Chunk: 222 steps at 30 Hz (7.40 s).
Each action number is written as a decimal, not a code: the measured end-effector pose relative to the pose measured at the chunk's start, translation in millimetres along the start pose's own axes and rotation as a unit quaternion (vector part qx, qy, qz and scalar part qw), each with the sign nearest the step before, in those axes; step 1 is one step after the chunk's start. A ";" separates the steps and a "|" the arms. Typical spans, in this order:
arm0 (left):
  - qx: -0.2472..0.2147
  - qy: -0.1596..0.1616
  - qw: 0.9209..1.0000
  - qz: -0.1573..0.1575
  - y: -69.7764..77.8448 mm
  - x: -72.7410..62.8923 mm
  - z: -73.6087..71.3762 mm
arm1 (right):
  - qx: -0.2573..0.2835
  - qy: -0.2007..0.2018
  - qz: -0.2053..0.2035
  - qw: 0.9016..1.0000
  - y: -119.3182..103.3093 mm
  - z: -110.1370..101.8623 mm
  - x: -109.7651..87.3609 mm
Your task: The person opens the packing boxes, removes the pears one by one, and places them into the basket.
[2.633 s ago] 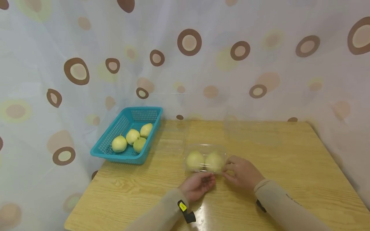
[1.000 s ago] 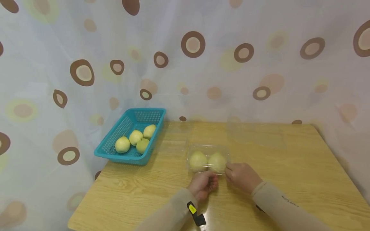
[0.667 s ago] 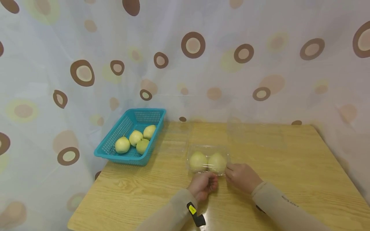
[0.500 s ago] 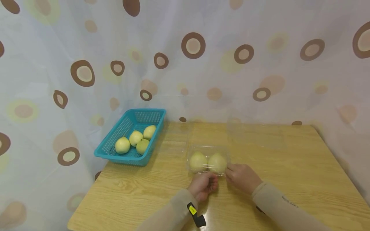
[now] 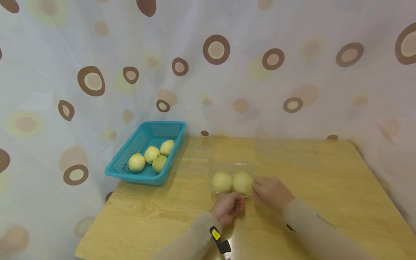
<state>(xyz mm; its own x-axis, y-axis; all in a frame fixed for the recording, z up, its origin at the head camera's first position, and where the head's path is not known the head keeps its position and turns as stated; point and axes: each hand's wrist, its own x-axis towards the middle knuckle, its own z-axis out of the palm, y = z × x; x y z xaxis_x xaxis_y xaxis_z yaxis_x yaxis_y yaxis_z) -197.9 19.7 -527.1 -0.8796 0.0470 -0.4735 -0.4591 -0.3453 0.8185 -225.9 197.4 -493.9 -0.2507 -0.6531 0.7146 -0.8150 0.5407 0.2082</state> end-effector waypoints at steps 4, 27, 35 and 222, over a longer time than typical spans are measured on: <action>0.002 -0.001 1.000 -0.002 1.4 0.2 -0.4 | 0.009 -0.014 -0.020 1.000 3.6 -0.5 0.9; -0.008 -0.077 0.997 -0.015 8.3 6.8 -12.2 | 0.013 0.000 -0.001 1.000 6.8 11.0 -13.6; 0.004 -0.093 0.995 -0.020 10.4 6.5 -14.1 | -0.010 0.037 0.006 0.999 7.9 10.5 -12.9; 0.895 -0.235 0.314 0.213 160.4 48.2 -10.7 | 0.435 -0.137 0.616 0.643 4.5 17.3 -14.4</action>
<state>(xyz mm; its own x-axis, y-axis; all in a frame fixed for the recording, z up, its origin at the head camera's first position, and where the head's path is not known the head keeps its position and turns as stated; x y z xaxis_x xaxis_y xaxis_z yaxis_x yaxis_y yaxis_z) -312.6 -43.5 -422.2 -0.6377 0.6315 -0.4411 0.7469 0.6469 -0.1538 -235.0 200.1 -514.8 -0.9710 -0.1462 -0.1891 0.1358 0.3134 -0.9398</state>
